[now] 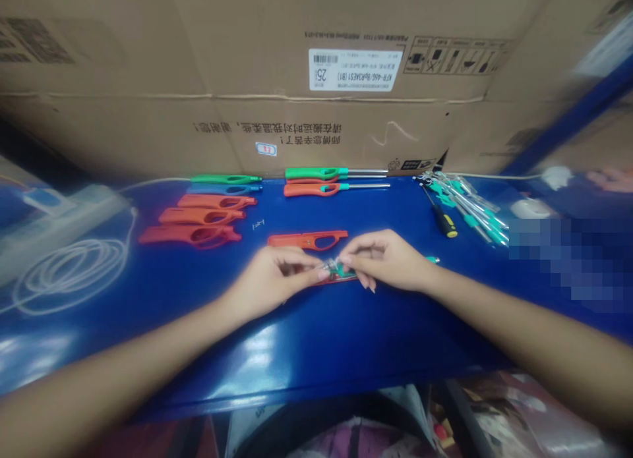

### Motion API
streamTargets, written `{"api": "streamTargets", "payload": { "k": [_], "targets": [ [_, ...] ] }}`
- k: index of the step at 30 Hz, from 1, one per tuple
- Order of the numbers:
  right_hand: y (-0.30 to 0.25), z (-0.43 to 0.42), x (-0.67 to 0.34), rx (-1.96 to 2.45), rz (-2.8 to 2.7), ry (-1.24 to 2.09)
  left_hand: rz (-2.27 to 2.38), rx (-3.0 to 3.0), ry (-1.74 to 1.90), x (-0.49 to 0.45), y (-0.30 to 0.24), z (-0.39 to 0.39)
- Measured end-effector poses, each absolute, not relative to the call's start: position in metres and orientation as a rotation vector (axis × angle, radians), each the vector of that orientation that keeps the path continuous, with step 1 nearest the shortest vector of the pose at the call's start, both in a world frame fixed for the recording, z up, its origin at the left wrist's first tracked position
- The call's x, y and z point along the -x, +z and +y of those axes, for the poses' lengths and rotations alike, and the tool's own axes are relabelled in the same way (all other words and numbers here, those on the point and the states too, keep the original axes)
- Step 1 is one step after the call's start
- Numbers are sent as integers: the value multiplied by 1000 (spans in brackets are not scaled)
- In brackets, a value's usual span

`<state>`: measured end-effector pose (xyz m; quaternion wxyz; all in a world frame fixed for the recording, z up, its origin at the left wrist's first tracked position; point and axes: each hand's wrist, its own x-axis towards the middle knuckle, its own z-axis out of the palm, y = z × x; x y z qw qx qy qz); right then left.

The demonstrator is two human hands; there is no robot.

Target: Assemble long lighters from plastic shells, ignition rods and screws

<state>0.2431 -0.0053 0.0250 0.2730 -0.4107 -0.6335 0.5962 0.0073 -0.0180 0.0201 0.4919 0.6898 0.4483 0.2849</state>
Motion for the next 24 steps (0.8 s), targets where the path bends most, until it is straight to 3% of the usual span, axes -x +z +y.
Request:
{"api": "streamTargets", "payload": {
  "k": [24],
  "targets": [
    [26, -7, -238, 1096, -1666, 1509, 1057, -1690, 725, -7, 15, -18]
  ]
}}
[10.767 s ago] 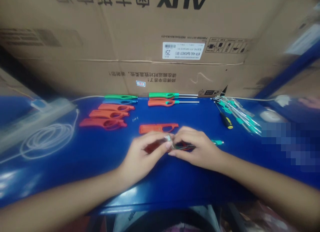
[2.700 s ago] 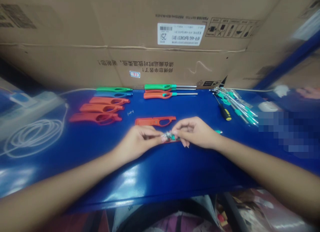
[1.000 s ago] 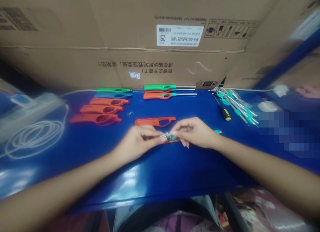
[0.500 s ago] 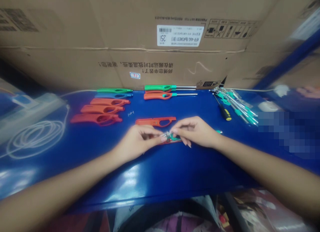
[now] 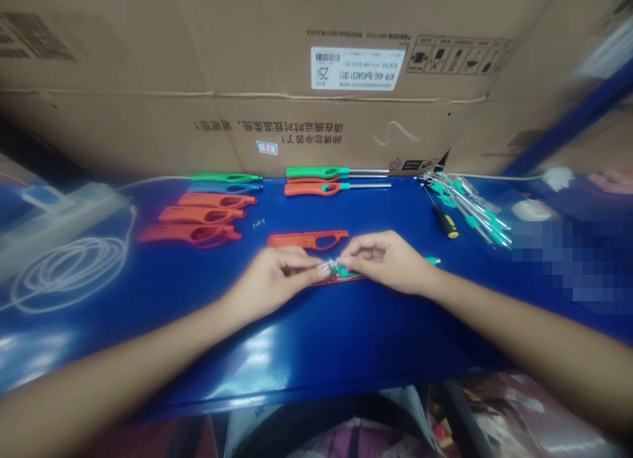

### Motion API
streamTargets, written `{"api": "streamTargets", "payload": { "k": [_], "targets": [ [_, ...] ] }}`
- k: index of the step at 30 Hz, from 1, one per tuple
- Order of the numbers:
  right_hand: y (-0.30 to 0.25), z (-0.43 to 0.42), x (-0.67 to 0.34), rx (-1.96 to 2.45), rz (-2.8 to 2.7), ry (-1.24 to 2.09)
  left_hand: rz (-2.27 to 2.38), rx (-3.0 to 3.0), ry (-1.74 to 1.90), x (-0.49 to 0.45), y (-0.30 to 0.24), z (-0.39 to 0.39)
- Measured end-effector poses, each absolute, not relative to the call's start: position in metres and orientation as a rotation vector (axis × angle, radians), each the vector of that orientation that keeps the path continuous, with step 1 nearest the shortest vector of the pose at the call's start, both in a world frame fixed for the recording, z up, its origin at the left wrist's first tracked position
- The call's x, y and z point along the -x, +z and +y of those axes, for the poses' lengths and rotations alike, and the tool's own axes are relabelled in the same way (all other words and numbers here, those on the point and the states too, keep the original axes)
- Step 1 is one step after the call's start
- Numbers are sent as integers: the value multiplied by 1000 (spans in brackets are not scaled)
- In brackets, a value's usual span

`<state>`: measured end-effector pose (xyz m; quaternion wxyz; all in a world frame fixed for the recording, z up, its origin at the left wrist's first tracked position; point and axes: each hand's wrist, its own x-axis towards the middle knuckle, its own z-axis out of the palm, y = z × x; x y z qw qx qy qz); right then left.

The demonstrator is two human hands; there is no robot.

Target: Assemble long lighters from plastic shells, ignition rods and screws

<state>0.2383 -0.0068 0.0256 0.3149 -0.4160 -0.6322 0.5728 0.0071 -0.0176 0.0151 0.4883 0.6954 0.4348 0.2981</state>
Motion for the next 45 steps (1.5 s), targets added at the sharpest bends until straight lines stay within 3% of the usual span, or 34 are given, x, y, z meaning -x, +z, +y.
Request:
{"api": "streamTargets", "payload": {
  "k": [12, 28, 30, 37, 45],
  "targets": [
    [27, -9, -241, 1238, -1700, 1525, 1196, -1761, 623, -5, 29, -20],
    [28, -10, -240, 1206, -1714, 1492, 1145, -2296, 435, 6, 41, -22],
    [27, -11, -242, 1176, -1773, 1393, 1151, -2289, 425, 7, 42, -23],
    [25, -12, -251, 679, -2409, 523, 1106, -2305, 420, 10, 42, -22],
    [31, -12, -255, 532, -2833, 285, 1114, -2311, 462, 8, 42, -23]
  ]
}}
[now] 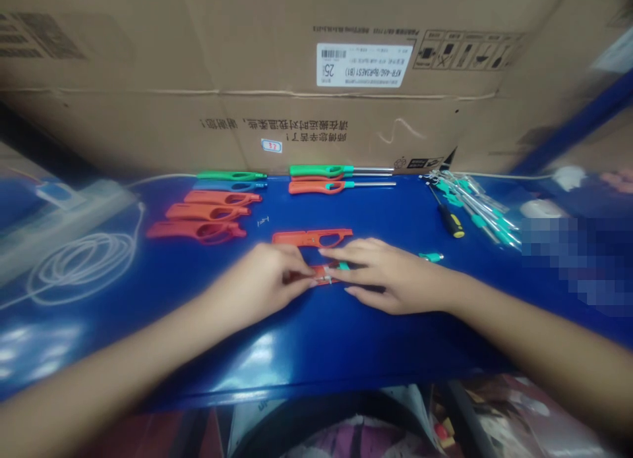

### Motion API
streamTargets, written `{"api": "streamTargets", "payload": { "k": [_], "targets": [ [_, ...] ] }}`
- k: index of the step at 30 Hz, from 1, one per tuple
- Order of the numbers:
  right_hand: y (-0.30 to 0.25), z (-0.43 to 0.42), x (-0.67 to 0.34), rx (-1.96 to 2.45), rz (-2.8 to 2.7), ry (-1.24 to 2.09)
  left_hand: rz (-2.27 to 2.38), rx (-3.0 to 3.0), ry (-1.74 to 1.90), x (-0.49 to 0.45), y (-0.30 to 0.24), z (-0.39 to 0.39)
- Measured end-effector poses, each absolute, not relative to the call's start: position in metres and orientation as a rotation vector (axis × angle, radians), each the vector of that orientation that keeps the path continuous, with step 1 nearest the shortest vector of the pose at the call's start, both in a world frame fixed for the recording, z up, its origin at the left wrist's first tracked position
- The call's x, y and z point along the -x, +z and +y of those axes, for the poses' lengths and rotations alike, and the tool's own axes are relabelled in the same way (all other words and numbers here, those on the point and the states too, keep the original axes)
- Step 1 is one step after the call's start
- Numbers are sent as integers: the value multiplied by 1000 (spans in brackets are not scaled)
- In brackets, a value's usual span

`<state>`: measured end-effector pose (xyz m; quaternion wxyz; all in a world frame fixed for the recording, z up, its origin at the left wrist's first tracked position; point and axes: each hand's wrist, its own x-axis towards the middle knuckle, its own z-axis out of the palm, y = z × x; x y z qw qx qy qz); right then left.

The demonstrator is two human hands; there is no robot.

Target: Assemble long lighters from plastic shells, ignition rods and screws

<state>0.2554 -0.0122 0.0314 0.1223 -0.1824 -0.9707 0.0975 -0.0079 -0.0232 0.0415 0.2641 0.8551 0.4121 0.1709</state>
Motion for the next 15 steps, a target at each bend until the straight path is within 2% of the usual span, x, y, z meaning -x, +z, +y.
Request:
{"api": "streamTargets", "payload": {
  "k": [15],
  "targets": [
    [40, -9, -264, 688, -2892, 314, 1134, -2342, 406, 9, 42, -24]
  ]
}}
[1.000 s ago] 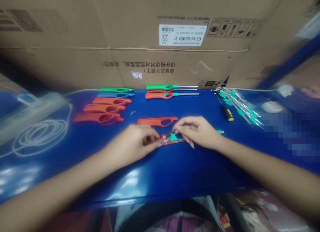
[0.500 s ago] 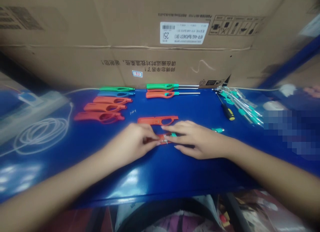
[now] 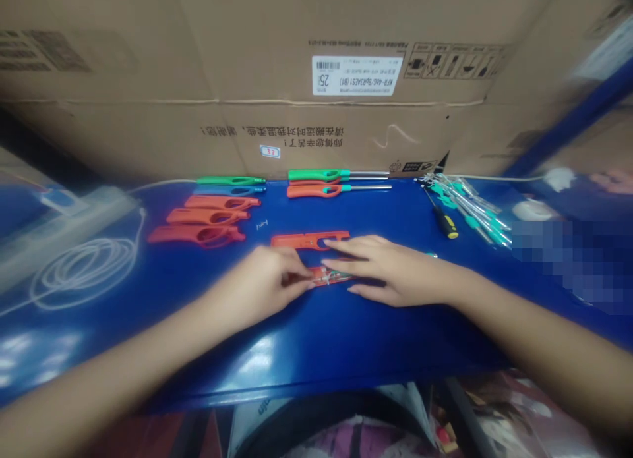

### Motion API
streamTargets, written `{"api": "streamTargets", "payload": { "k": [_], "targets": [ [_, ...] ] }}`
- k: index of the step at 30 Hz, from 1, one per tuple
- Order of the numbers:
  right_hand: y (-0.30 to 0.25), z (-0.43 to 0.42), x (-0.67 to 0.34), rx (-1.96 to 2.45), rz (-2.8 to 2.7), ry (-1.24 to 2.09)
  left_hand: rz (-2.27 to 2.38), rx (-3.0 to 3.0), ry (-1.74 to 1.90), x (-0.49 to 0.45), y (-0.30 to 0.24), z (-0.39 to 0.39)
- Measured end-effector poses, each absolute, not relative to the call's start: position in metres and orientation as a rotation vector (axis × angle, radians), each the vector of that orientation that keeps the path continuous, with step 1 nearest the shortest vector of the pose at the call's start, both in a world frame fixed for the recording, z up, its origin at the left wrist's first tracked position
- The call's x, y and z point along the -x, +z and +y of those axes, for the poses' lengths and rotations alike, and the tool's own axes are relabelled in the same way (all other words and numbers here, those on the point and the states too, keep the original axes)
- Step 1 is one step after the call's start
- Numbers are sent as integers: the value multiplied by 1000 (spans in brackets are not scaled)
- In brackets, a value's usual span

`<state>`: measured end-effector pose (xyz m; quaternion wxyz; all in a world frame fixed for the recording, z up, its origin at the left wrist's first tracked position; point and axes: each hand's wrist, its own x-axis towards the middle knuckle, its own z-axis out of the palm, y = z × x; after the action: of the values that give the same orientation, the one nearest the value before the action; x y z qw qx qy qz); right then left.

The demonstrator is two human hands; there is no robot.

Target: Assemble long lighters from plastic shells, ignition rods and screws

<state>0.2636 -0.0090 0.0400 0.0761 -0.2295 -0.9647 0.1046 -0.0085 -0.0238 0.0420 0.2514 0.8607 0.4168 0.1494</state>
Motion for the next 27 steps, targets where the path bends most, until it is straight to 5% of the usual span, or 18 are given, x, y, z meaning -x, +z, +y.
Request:
{"api": "streamTargets", "payload": {
  "k": [27],
  "targets": [
    [37, -13, -255, 926, -2692, 455, 889, -2741, 512, 4, 29, -32]
  ]
}}
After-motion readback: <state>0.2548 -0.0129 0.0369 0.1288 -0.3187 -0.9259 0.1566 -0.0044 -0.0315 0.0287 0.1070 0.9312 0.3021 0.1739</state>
